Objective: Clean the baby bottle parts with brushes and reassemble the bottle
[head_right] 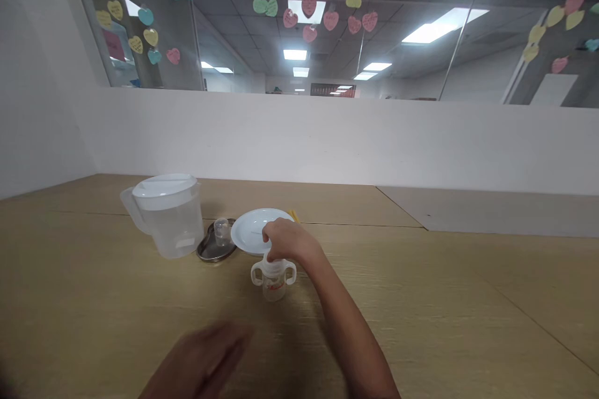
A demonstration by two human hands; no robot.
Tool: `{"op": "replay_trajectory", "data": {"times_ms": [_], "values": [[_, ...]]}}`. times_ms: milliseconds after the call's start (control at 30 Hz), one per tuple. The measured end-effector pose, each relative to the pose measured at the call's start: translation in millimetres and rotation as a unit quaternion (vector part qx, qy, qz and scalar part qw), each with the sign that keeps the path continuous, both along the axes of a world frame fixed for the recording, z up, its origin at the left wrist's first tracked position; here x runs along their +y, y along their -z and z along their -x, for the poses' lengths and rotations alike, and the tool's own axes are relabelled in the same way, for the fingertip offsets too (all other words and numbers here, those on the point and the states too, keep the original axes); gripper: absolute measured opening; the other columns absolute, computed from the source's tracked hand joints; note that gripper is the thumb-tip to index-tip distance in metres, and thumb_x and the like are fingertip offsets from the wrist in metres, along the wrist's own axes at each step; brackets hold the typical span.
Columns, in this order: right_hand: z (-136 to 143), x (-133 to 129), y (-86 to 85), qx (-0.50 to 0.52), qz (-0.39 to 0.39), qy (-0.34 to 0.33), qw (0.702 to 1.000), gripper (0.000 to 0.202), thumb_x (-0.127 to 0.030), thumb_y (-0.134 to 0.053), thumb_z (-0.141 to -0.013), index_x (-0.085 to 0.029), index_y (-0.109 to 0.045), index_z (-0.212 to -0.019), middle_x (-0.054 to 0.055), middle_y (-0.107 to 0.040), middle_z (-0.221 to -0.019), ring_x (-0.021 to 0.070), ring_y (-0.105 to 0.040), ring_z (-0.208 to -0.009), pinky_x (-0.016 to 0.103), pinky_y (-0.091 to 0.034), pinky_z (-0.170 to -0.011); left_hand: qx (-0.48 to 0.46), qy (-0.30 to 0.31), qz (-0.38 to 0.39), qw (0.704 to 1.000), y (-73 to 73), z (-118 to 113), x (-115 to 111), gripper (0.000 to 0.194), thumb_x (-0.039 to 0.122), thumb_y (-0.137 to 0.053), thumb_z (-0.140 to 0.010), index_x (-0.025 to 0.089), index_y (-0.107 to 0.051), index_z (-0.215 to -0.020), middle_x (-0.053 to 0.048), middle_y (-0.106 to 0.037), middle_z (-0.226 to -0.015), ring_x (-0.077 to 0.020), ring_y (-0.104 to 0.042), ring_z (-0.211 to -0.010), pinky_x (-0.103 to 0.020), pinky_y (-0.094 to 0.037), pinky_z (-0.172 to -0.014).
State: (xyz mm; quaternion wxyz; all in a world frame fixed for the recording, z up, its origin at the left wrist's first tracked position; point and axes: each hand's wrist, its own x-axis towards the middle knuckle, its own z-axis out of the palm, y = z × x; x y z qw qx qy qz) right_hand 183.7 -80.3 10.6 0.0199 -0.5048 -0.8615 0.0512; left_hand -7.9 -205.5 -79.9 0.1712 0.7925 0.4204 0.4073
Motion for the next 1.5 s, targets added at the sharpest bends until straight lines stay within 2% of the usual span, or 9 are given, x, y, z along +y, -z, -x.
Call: {"op": "replay_trajectory", "data": {"times_ms": [200,333,633,800,967,1067,1233,1400,1500], "values": [[1.8,-2.7,-5.0,-0.006,-0.014,-0.001,1.0,0.035,-0.026,-0.064,-0.063,-0.014,-0.062,-0.096,0.007,-0.064,-0.087,0.0158,-0.057,-0.073,0.022,-0.03,-0.051,0.054,0.032,-0.027,0.998,-9.0,-38.3,92.2,0.086,0.041,-0.068,-0.067,0.023,-0.023,-0.138,-0.009,-0.03,-0.142,-0.0297,-0.029,-0.128,-0.045,-0.029,-0.104],[5.8,-4.5,-6.4,-0.004,-0.023,0.013,1.0,0.036,-0.026,-0.065,-0.062,-0.015,-0.062,-0.096,0.006,-0.065,-0.087,0.0163,-0.058,-0.073,0.023,-0.03,-0.05,-0.019,0.02,-0.001,1.0,12.1,-42.4,112.9,0.096,0.04,-0.073,-0.06,0.022,-0.021,-0.138,-0.013,-0.04,-0.133,-0.0293,-0.045,-0.113,-0.047,-0.038,-0.094],[17.2,-10.5,-1.0,-0.048,-0.078,0.019,0.996,0.027,-0.026,-0.058,-0.074,-0.011,-0.06,-0.098,0.013,-0.065,-0.095,0.0214,-0.061,-0.085,0.025,-0.039,-0.06,-0.186,0.026,0.076,0.979,54.0,-50.9,123.5,0.085,0.036,-0.075,-0.059,0.023,-0.034,-0.132,-0.01,-0.057,-0.114,-0.0262,-0.055,-0.102,-0.042,-0.041,-0.09],[24.2,-12.9,-1.9,-0.071,-0.066,0.05,0.994,0.022,-0.018,-0.046,-0.082,-0.009,-0.062,-0.094,0.017,-0.066,-0.091,0.0237,-0.063,-0.082,0.028,-0.041,-0.06,-0.226,0.035,0.113,0.967,54.3,-53.1,119.8,0.08,0.037,-0.074,-0.061,0.021,-0.036,-0.13,-0.01,-0.055,-0.117,-0.0258,-0.052,-0.108,-0.039,-0.041,-0.091],[15.7,-20.1,-13.3,-0.03,0.008,0.063,0.997,0.045,-0.041,-0.031,-0.09,-0.01,-0.064,-0.082,0.012,-0.066,-0.068,0.0186,-0.062,-0.063,0.026,-0.039,-0.055,-0.216,0.034,0.107,0.97,51.7,-49.6,119.2,0.079,0.037,-0.074,-0.061,0.02,-0.037,-0.129,-0.01,-0.054,-0.118,-0.0255,-0.051,-0.11,-0.038,-0.041,-0.09],[8.8,-20.4,-14.3,-0.027,-0.032,0.068,0.997,0.043,-0.051,-0.048,-0.079,-0.014,-0.061,-0.097,0.011,-0.066,-0.086,0.0215,-0.061,-0.077,0.026,-0.039,-0.057,-0.202,0.035,0.107,0.973,47.4,-45.8,118.8,0.079,0.038,-0.074,-0.06,0.02,-0.039,-0.129,-0.01,-0.054,-0.119,-0.0256,-0.052,-0.108,-0.039,-0.041,-0.09],[11.3,-9.9,-0.3,-0.052,-0.012,0.011,0.999,0.058,-0.041,-0.068,-0.06,-0.018,-0.053,-0.111,0.009,-0.064,-0.098,0.0225,-0.06,-0.085,0.024,-0.039,-0.056,-0.196,0.037,0.127,0.972,41.2,-43.8,116.4,0.078,0.038,-0.074,-0.059,0.021,-0.042,-0.127,-0.008,-0.06,-0.107,-0.0244,-0.057,-0.097,-0.04,-0.044,-0.085],[27.0,-9.0,3.2,-0.059,-0.039,0.093,0.993,0.04,-0.039,-0.05,-0.078,-0.008,-0.059,-0.1,0.018,-0.065,-0.096,0.0251,-0.062,-0.084,0.028,-0.043,-0.061,-0.219,0.028,0.132,0.966,39.3,-45.8,115.1,0.079,0.036,-0.076,-0.057,0.019,-0.042,-0.127,-0.008,-0.06,-0.104,-0.0237,-0.057,-0.094,-0.039,-0.044,-0.083],[24.0,-14.3,-5.2,-0.042,0.033,0.104,0.993,0.042,-0.044,-0.043,-0.083,-0.009,-0.063,-0.086,0.014,-0.067,-0.073,0.0207,-0.063,-0.063,0.027,-0.042,-0.054,-0.221,0.03,0.132,0.966,38.8,-45.5,115.5,0.079,0.035,-0.076,-0.056,0.019,-0.043,-0.126,-0.008,-0.06,-0.103,-0.0231,-0.057,-0.092,-0.037,-0.045,-0.082]]}}
